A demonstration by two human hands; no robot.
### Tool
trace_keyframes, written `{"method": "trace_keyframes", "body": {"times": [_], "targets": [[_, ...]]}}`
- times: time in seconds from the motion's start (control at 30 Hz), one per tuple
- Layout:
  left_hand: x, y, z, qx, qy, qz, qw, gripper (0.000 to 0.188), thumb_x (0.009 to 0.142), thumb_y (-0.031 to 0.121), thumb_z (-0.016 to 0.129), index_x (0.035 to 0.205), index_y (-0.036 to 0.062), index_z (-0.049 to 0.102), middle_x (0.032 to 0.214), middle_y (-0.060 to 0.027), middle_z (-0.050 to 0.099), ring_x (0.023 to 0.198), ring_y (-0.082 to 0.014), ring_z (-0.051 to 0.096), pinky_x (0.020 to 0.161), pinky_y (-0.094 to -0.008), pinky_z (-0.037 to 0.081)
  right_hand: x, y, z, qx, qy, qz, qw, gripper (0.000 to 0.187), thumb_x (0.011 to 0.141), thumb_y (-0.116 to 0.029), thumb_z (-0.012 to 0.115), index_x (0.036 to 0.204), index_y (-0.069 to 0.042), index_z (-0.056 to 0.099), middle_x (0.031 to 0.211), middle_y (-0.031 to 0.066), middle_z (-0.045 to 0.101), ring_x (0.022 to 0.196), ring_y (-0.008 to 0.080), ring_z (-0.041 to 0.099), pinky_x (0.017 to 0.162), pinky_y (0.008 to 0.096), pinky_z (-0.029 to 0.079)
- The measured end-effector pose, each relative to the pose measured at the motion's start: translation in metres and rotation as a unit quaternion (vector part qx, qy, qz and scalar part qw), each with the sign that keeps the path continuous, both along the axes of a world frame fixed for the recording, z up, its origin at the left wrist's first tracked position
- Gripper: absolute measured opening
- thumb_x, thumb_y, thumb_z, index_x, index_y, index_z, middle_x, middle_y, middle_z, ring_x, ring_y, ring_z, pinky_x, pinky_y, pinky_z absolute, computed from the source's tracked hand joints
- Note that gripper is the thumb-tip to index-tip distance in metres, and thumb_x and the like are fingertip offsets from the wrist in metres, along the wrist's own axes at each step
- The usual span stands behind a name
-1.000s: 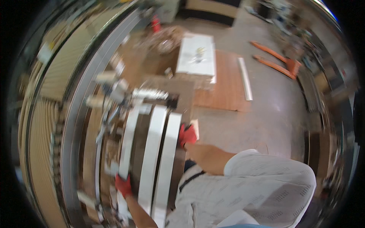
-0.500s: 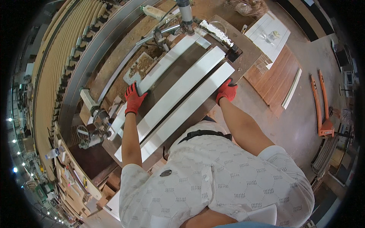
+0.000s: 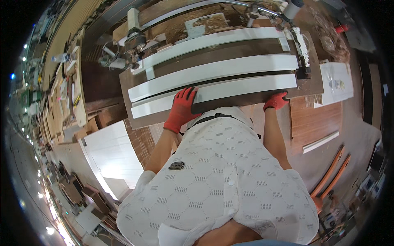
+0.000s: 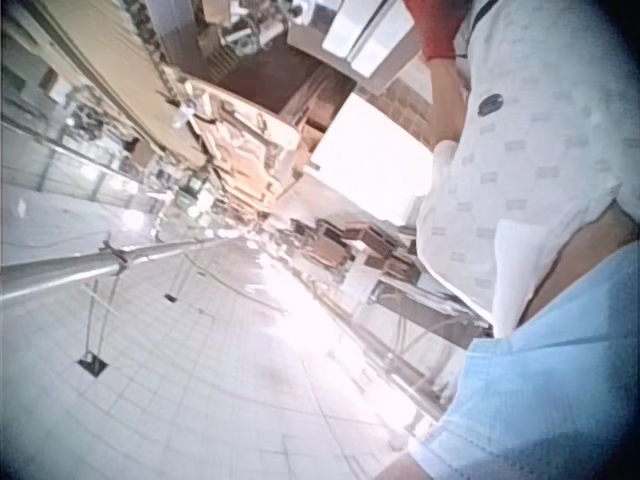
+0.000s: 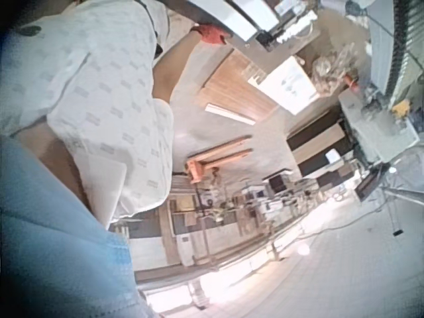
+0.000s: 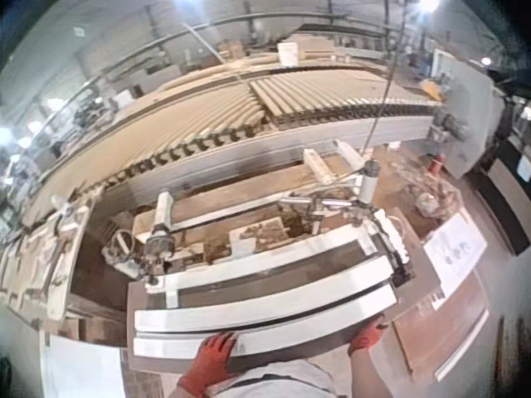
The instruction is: The person places long white boards onto a machinery table, aligns them for processing, and then moves the processed boards to a stack.
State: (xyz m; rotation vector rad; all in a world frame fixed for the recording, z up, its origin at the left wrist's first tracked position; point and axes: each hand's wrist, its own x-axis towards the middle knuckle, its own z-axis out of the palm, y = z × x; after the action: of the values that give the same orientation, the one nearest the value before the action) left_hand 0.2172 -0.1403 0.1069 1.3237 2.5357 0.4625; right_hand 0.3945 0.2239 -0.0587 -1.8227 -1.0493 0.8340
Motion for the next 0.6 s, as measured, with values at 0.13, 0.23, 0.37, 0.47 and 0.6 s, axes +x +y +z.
{"method": "trace_keyframes", "body": {"times": [0.13,0.23,0.37,0.47,0.6], "targets": [[0.002,0.027,-0.017,-0.027,0.036,-0.007,0.999,0.102,0.057,0.033,0.087,0.145,0.0117,0.041,0.138,-0.0185,0.046,0.130,-0.0356,0.042,0.111,-0.0479,0.032,0.023,0.023,-0.053,0.041,0.069,0.044,0.996,0.064,0.095,-0.043,0.058,0.131,0.010,0.047,0.128,0.0318,0.056,0.117,0.0443,0.057,0.096,0.0472,0.047],[0.006,0.038,-0.038,-0.078,0.071,0.016,0.994,0.095,0.059,0.031,0.086,0.142,0.0099,0.044,0.136,-0.0185,0.048,0.128,-0.0352,0.044,0.110,-0.0476,0.033,0.018,0.018,-0.046,0.039,0.056,0.030,0.997,0.062,0.095,-0.051,0.056,0.132,-0.002,0.048,0.129,0.0233,0.059,0.113,0.0356,0.060,0.094,0.0421,0.050],[0.002,0.047,-0.044,-0.041,0.078,0.012,0.996,0.085,0.061,0.028,0.084,0.135,0.0072,0.050,0.127,-0.0160,0.055,0.121,-0.0322,0.050,0.107,-0.0458,0.035,0.027,0.014,-0.040,0.035,0.087,0.055,0.994,0.056,0.096,-0.042,0.060,0.128,0.003,0.048,0.123,0.0264,0.061,0.107,0.0378,0.063,0.088,0.0448,0.052],[-0.003,0.040,-0.045,-0.054,0.059,0.014,0.997,0.081,0.063,0.027,0.082,0.135,0.0078,0.051,0.125,-0.0155,0.057,0.116,-0.0314,0.055,0.103,-0.0443,0.040,0.021,-0.008,-0.018,0.004,0.063,0.064,0.996,0.050,0.099,-0.039,0.055,0.126,0.003,0.051,0.126,0.0240,0.060,0.109,0.0366,0.061,0.091,0.0421,0.050],[0.003,0.038,-0.044,-0.076,0.052,0.003,0.996,0.080,0.064,0.027,0.081,0.136,0.0076,0.050,0.123,-0.0158,0.058,0.114,-0.0318,0.056,0.099,-0.0421,0.042,0.020,-0.011,-0.007,0.015,0.081,0.063,0.995,0.052,0.098,-0.041,0.057,0.126,0.003,0.051,0.124,0.0254,0.061,0.109,0.0384,0.061,0.089,0.0443,0.050]]}}
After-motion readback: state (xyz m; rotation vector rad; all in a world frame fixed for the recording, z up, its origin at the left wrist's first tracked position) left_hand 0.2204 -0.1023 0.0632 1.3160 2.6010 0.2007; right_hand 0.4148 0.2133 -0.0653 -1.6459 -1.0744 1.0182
